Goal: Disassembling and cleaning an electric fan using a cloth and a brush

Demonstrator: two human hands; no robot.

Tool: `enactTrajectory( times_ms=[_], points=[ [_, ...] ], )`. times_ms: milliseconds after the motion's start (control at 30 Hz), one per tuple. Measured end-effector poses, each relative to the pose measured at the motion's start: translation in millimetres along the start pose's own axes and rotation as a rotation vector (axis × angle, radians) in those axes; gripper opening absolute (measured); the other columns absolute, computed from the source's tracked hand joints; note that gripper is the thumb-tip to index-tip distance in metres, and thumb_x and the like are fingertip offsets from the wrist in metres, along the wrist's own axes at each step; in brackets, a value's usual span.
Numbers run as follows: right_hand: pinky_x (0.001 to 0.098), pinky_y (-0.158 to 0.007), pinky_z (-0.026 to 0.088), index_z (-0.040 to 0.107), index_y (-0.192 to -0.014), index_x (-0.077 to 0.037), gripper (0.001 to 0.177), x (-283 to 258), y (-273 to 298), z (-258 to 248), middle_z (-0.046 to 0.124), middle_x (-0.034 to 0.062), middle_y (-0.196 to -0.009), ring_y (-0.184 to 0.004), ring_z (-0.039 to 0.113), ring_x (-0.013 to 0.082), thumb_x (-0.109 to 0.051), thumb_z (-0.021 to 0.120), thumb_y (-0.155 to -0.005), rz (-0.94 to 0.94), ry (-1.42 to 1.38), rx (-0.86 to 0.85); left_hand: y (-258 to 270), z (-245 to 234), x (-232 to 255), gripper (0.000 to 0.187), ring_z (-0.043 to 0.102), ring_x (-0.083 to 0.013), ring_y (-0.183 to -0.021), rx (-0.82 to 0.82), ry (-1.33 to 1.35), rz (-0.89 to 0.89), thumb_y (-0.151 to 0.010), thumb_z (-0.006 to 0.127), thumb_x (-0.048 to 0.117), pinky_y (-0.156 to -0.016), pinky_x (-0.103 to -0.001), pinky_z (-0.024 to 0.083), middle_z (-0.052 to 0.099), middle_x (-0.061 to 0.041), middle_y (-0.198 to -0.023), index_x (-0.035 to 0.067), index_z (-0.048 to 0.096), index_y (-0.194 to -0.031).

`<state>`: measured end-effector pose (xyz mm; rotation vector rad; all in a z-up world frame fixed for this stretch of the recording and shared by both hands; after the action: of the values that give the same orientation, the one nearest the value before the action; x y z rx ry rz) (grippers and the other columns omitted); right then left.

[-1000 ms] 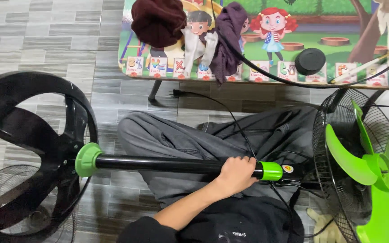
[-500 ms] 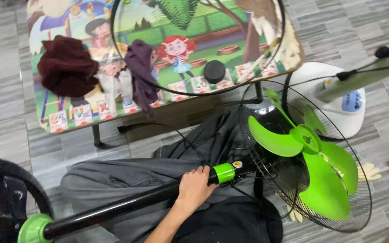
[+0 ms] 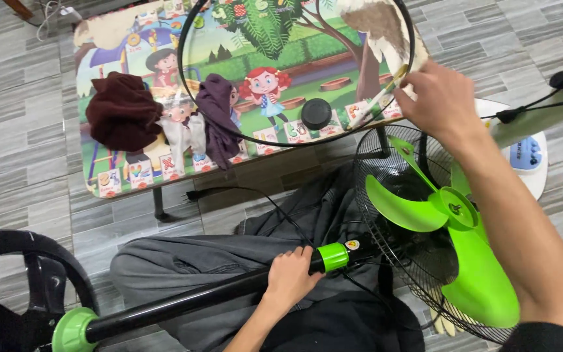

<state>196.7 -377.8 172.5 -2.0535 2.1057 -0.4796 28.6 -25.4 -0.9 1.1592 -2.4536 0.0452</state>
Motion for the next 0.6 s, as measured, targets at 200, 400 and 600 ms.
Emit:
enactTrajectory(
  times_ms=[200, 400, 600],
  points=[
    [0.0331, -0.050, 0.046, 0.079, -0.094, -0.012, 0.034, -58.1, -58.4, 22.4, 0.070, 0.0049, -0.080, -0.060, 0.059, 0.0166, -0.040, 0.063, -0.106, 0.006, -0.094, -0.241, 1.7, -1.6, 0.3, 0.047, 0.069, -0.0306, -0.071, 0.055, -0.029, 0.029, -0.078, 0.083, 0.042, -0.068, -0.040, 0.053, 0.068, -0.011, -0.084, 0.005, 0.062, -0.095],
    [0.0473, -0.076, 0.057, 0.073, -0.132, -0.023, 0.051, -102.4, -58.9, 17.3, 0.073, 0.0175, -0.113, -0.090, 0.072, 0.0370, -0.059, 0.056, -0.100, -0.006, -0.086, -0.381, -0.7, -15.2, 1.8, 0.075, 0.066, -0.0312, -0.082, 0.042, 0.036, 0.023, -0.072, 0.087, 0.041, -0.072, -0.042, 0.053, 0.063, -0.014, -0.099, 0.001, 0.055, -0.127],
    [0.0456, -0.064, 0.060, 0.077, -0.120, -0.021, 0.041, -57.1, -58.9, 30.7, 0.081, 0.0133, -0.098, -0.082, 0.078, 0.0378, -0.050, 0.054, -0.101, 0.021, 0.182, -0.327, 3.7, -48.7, 1.2, 0.086, 0.053, -0.0377, -0.109, 0.079, 0.415, 0.101, -0.077, 0.074, 0.052, -0.093, -0.047, 0.045, 0.053, -0.019, -0.127, -0.001, 0.049, -0.140]
  ],
)
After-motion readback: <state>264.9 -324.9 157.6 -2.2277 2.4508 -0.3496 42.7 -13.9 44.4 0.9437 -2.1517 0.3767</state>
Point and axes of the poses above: each hand's wrist, its own y-axis away from the middle knuckle, its own z-axis out of the palm, x = y × z, the point moved 4 cm from there along -y, towards the middle knuckle
